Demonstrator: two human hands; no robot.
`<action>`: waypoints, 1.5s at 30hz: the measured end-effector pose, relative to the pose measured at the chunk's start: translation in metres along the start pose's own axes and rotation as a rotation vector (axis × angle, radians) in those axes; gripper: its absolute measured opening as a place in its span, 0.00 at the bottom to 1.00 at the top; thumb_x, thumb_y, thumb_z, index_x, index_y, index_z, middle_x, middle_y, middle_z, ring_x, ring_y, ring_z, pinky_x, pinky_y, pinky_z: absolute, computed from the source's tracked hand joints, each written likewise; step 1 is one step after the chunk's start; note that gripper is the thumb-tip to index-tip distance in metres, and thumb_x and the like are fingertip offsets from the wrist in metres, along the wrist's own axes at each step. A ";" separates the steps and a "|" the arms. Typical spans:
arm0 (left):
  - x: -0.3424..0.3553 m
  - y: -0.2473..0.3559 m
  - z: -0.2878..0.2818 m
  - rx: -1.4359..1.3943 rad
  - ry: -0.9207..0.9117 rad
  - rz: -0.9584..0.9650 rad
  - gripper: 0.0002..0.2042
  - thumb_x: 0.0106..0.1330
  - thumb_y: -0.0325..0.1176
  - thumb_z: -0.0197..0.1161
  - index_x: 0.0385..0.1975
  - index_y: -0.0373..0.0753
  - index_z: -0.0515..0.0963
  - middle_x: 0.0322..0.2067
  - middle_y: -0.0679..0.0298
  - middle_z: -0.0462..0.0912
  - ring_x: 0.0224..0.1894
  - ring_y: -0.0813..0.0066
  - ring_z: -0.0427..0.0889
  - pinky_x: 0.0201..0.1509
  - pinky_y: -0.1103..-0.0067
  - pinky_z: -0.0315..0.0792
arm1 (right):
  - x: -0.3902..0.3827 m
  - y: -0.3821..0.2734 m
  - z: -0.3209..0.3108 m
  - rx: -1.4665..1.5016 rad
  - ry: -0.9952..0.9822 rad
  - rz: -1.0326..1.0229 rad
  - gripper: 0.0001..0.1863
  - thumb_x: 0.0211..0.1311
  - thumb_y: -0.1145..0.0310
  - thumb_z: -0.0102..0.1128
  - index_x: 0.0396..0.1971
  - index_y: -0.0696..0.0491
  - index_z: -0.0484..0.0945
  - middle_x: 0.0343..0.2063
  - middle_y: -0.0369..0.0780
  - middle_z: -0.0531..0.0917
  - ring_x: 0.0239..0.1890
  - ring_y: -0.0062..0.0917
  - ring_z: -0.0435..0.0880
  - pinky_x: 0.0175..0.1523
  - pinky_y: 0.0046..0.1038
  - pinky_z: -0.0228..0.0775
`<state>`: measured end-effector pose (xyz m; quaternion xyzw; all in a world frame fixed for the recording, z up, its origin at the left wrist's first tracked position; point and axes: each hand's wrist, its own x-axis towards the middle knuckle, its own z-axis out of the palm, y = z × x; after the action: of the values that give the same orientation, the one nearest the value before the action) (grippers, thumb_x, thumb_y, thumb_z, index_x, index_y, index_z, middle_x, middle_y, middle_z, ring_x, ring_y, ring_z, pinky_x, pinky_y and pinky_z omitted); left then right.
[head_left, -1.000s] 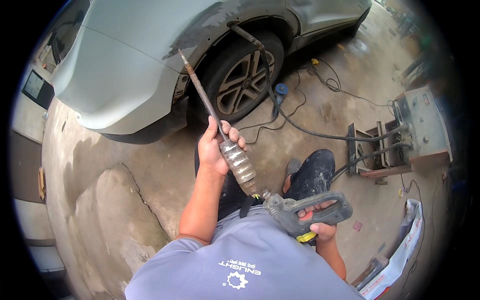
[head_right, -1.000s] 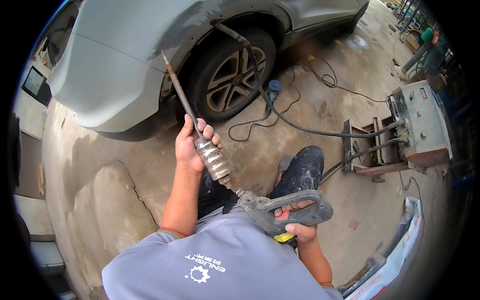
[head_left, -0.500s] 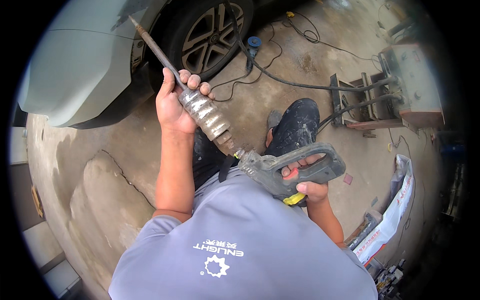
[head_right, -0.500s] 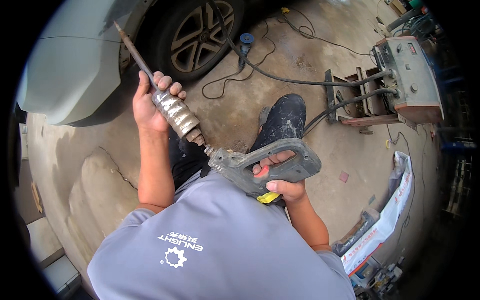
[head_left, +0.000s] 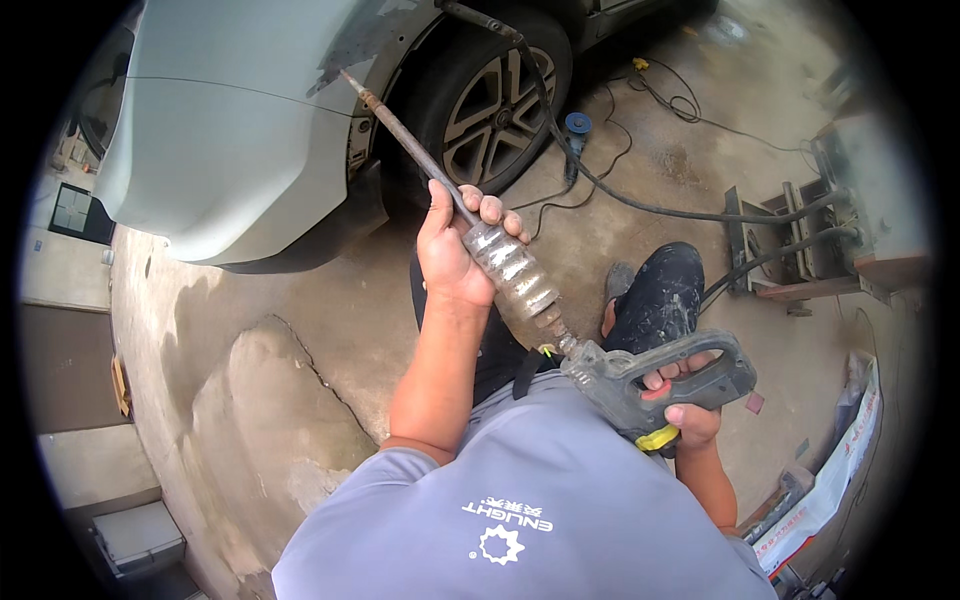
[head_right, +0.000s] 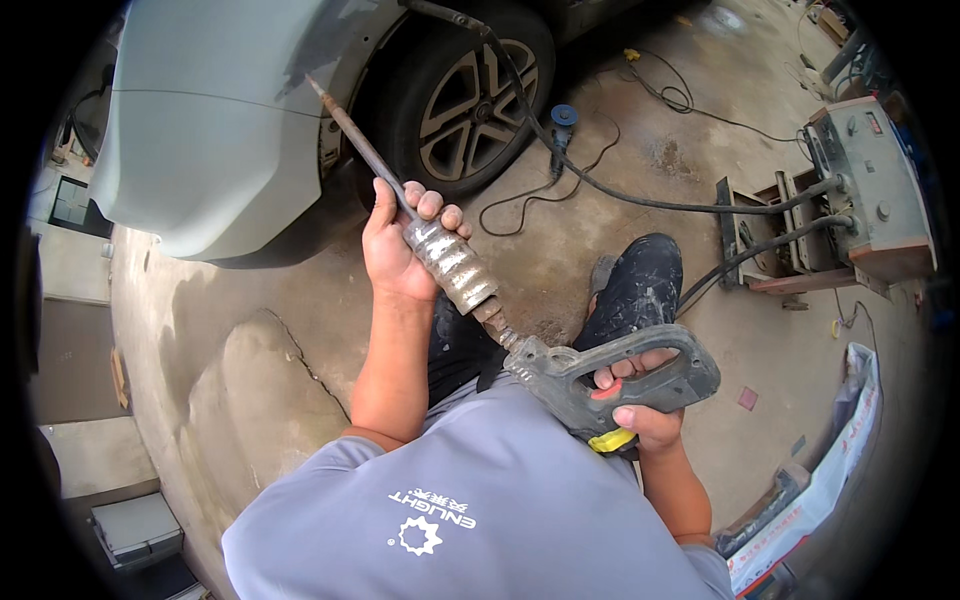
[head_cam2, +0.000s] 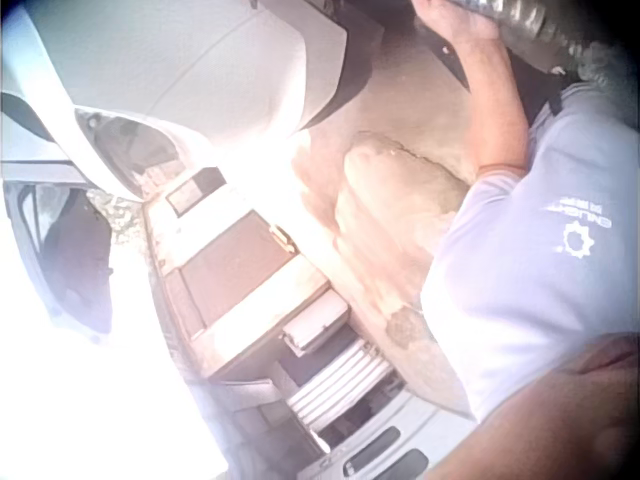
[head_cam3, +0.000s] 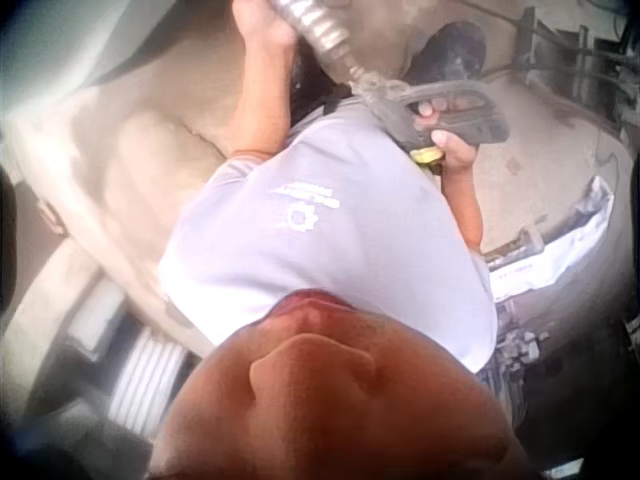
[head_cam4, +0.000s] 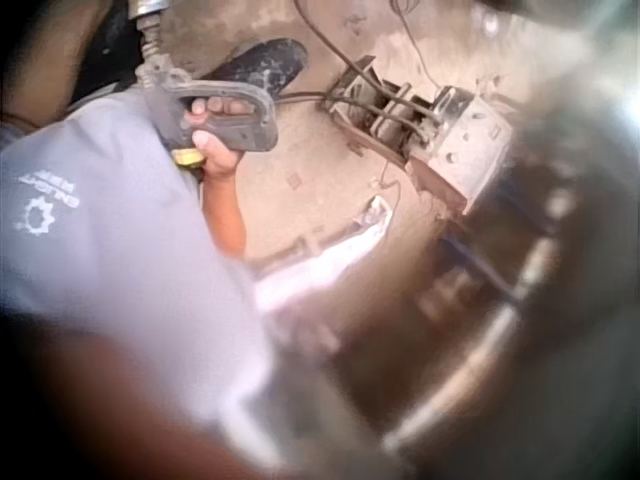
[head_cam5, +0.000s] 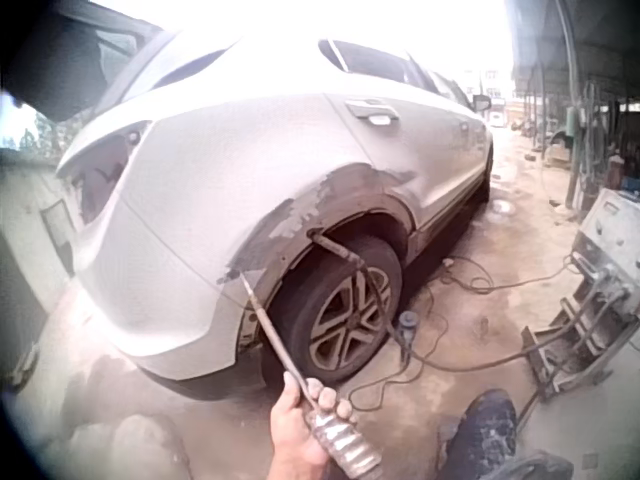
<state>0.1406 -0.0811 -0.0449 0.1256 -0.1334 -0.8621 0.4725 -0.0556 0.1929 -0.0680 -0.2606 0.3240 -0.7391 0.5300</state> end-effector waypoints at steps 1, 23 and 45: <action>0.001 0.000 -0.001 -0.010 0.003 -0.002 0.25 0.79 0.60 0.44 0.30 0.44 0.69 0.25 0.62 0.75 0.30 0.56 0.78 0.36 0.59 0.76 | 0.000 -0.001 0.005 -0.014 0.038 0.007 0.34 0.35 0.77 0.67 0.51 0.47 0.72 0.45 0.38 0.76 0.45 0.30 0.74 0.52 0.34 0.69; 0.000 0.004 0.006 0.058 0.054 -0.003 0.24 0.79 0.58 0.44 0.30 0.45 0.68 0.26 0.63 0.75 0.30 0.57 0.79 0.36 0.58 0.78 | 0.004 -0.010 0.016 -0.017 -0.002 0.000 0.29 0.37 0.79 0.66 0.45 0.47 0.69 0.36 0.34 0.69 0.38 0.24 0.70 0.51 0.36 0.71; 0.004 0.012 0.021 0.155 0.166 0.034 0.25 0.79 0.60 0.43 0.36 0.41 0.69 0.25 0.64 0.73 0.28 0.60 0.75 0.37 0.61 0.75 | -0.006 0.002 -0.012 0.010 -0.157 -0.039 0.42 0.37 0.78 0.67 0.62 0.54 0.70 0.57 0.46 0.79 0.52 0.38 0.81 0.57 0.42 0.75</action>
<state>0.1405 -0.0878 -0.0215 0.2304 -0.1621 -0.8276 0.4854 -0.0618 0.2004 -0.0779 -0.3211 0.2726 -0.7281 0.5408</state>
